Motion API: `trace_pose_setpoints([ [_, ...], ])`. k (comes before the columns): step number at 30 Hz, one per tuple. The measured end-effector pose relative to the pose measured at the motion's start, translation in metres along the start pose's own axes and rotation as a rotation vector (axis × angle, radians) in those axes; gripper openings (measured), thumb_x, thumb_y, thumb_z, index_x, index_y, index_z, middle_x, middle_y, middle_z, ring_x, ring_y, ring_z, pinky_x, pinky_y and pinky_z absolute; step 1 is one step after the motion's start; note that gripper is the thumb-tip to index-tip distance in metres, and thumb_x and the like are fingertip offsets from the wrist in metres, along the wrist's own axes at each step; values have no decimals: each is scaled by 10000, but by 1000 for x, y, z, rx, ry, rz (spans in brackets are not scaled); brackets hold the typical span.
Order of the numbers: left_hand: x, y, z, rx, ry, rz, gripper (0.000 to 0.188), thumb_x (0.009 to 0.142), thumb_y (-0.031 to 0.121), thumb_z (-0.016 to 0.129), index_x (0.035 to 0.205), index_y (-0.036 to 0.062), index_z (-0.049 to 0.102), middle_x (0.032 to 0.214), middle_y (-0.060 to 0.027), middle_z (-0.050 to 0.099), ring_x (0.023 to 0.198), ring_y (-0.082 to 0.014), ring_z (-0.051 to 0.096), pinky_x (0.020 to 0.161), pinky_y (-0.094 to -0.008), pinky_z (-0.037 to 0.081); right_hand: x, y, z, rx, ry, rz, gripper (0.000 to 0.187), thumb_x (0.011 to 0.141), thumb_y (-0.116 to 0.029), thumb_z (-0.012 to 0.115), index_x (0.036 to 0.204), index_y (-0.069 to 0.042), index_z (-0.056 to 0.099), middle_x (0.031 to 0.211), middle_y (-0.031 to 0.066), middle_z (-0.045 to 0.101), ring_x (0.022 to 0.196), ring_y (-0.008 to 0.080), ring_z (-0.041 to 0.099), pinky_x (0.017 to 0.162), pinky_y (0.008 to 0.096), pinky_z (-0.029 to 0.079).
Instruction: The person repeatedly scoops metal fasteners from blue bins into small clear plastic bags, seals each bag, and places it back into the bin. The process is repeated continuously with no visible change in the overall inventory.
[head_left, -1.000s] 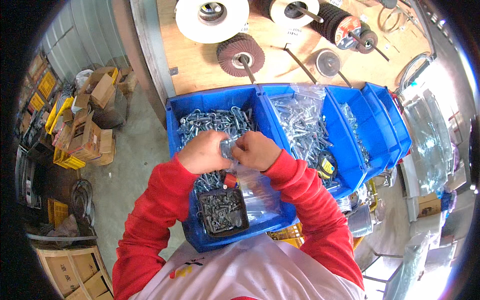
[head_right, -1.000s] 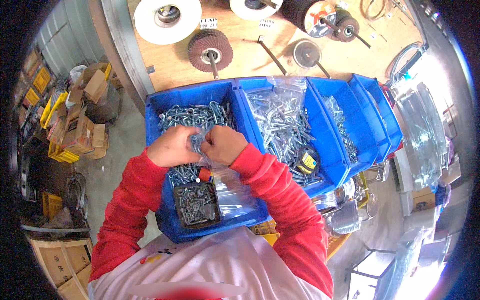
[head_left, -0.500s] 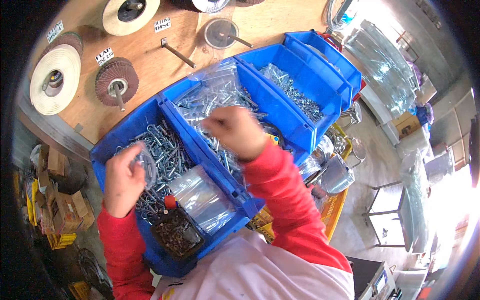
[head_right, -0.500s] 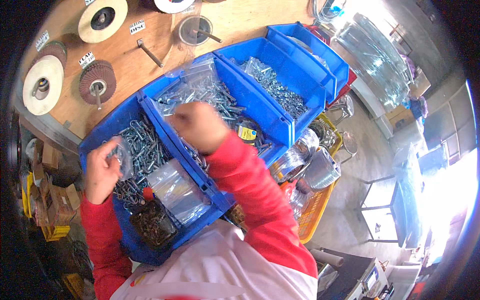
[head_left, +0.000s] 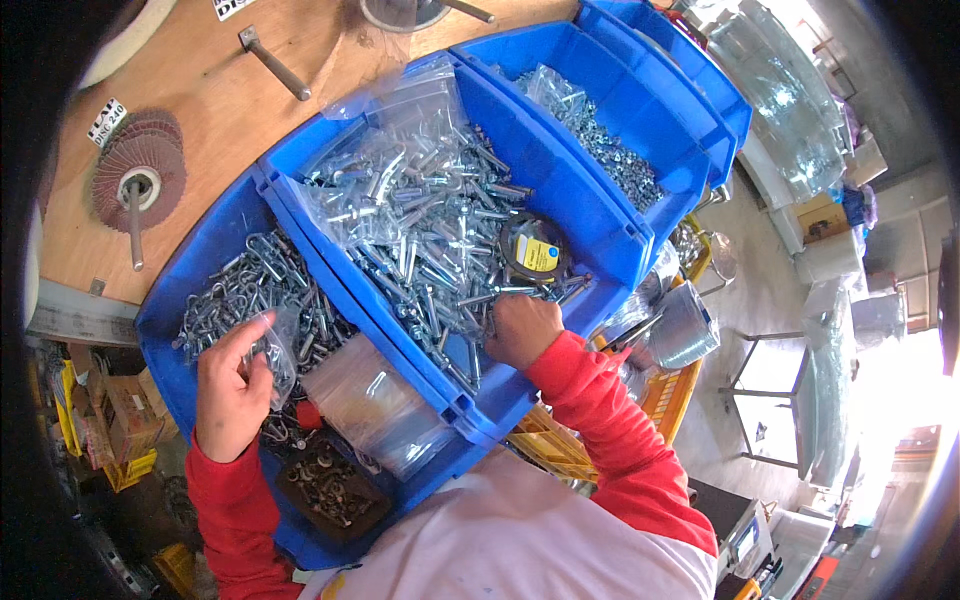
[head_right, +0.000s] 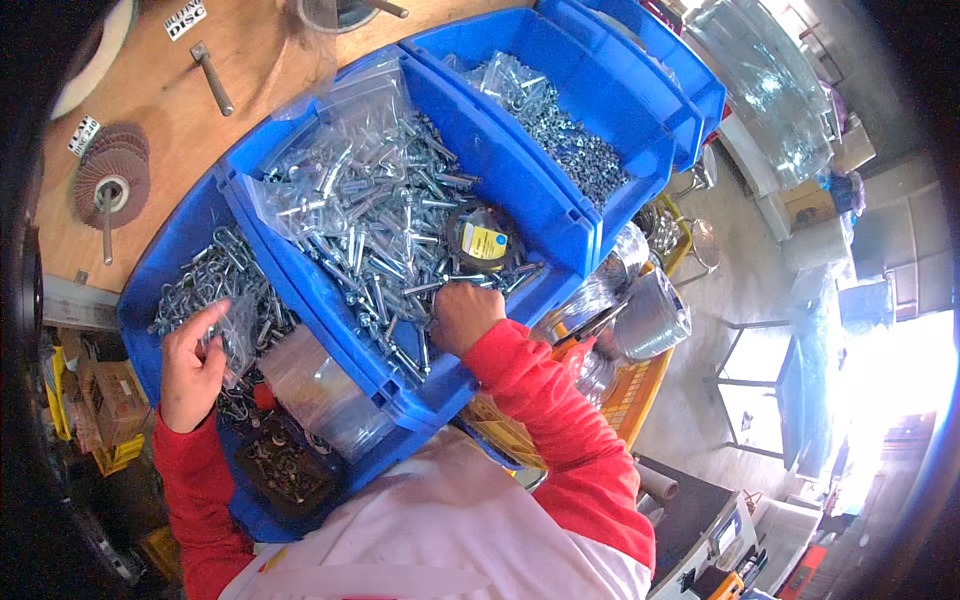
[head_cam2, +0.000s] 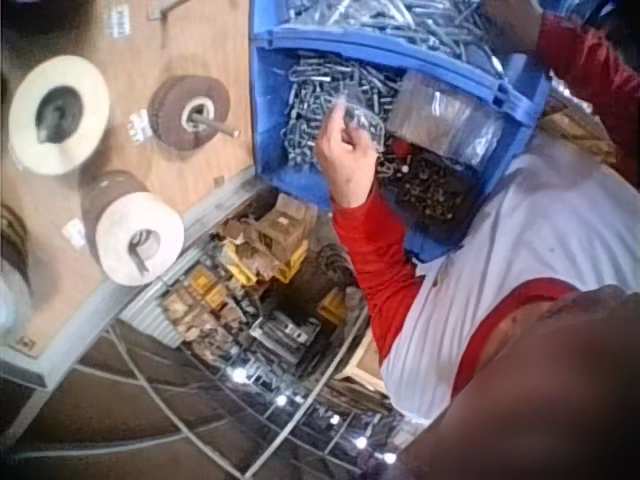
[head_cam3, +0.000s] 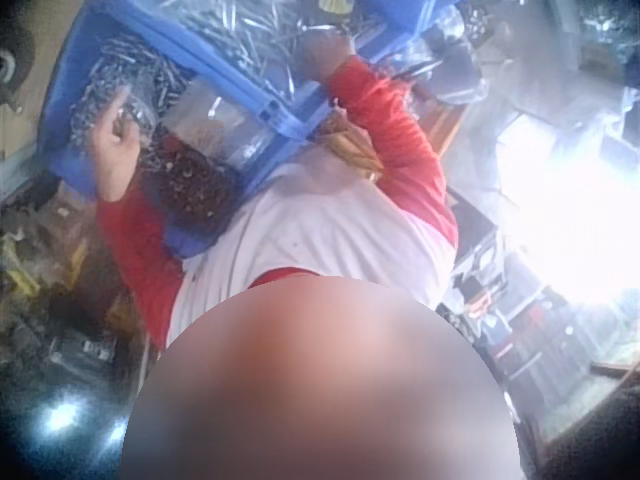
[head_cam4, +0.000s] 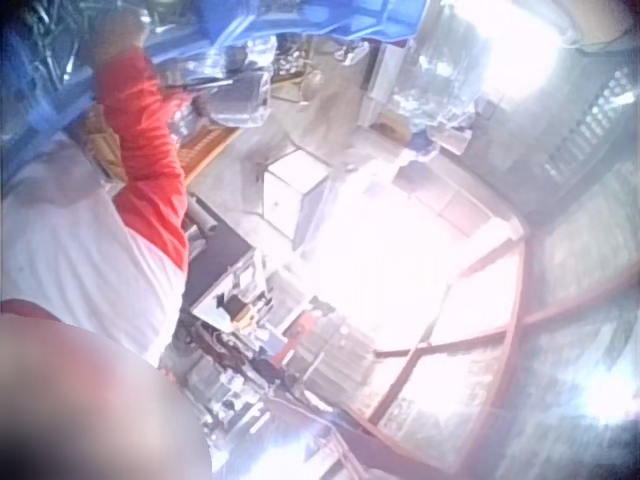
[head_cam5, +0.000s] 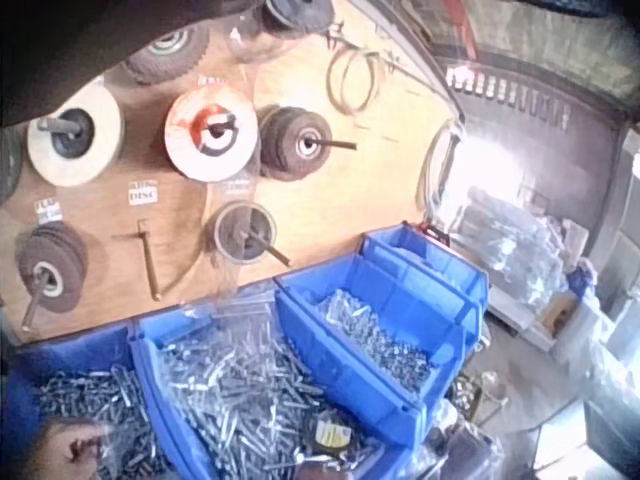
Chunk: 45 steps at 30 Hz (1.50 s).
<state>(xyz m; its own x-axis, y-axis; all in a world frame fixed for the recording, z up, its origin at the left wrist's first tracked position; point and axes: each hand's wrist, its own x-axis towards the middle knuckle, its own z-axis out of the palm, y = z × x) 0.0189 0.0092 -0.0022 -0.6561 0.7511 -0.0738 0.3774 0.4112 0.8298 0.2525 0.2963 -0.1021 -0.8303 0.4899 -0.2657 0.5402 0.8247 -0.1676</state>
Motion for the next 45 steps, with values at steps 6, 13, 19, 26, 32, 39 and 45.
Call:
trace_pose_setpoints([
  [6,-5,-1,-5,-58,0,35,446,898,-150,519,1317,-36,618,1197,-159,687,625,-84,625,522,-244,515,0,-6,16,97,-18,139,213,726,-180,691,817,10,715,857,257,718,825,419,729,691,502,594],
  [13,-5,-5,-10,-34,-53,91,475,885,-117,549,1350,-39,601,1142,-159,710,617,-110,666,528,-276,524,-15,14,-24,193,131,109,258,774,-205,717,842,43,694,863,263,713,790,451,705,693,501,568],
  [19,-6,4,-15,134,0,236,509,770,44,644,1272,-41,650,900,-291,701,773,-355,729,712,-450,556,-53,-70,-117,1062,407,-151,87,921,-44,729,986,9,705,725,-14,653,628,54,564,568,238,442],
  [26,-9,7,-12,76,22,346,403,729,27,614,1126,-33,650,919,-302,686,917,-489,669,808,-524,543,-21,-206,-98,1044,316,-519,141,931,-52,728,1053,18,725,840,47,738,696,69,630,616,242,506],
  [32,-12,-2,-16,78,25,343,496,741,-22,607,1236,-35,628,902,-276,693,800,-354,737,710,-426,559,-14,-216,-100,857,368,-502,166,923,-38,739,1080,16,731,802,22,711,694,54,604,609,232,496],
  [39,-13,6,-22,-148,-37,307,483,756,-47,591,1237,-50,630,877,-211,719,740,-274,736,672,-399,569,-3,-227,-99,920,401,-543,171,883,-60,775,1029,11,721,855,65,735,701,90,649,634,264,526],
  [45,-14,-16,-18,-295,-102,177,496,783,-72,579,1277,-50,606,853,-147,714,652,-203,707,627,-366,565,-19,-211,-120,856,609,-704,190,858,-80,791,1029,-13,742,821,86,729,620,109,626,576,270,490],
])
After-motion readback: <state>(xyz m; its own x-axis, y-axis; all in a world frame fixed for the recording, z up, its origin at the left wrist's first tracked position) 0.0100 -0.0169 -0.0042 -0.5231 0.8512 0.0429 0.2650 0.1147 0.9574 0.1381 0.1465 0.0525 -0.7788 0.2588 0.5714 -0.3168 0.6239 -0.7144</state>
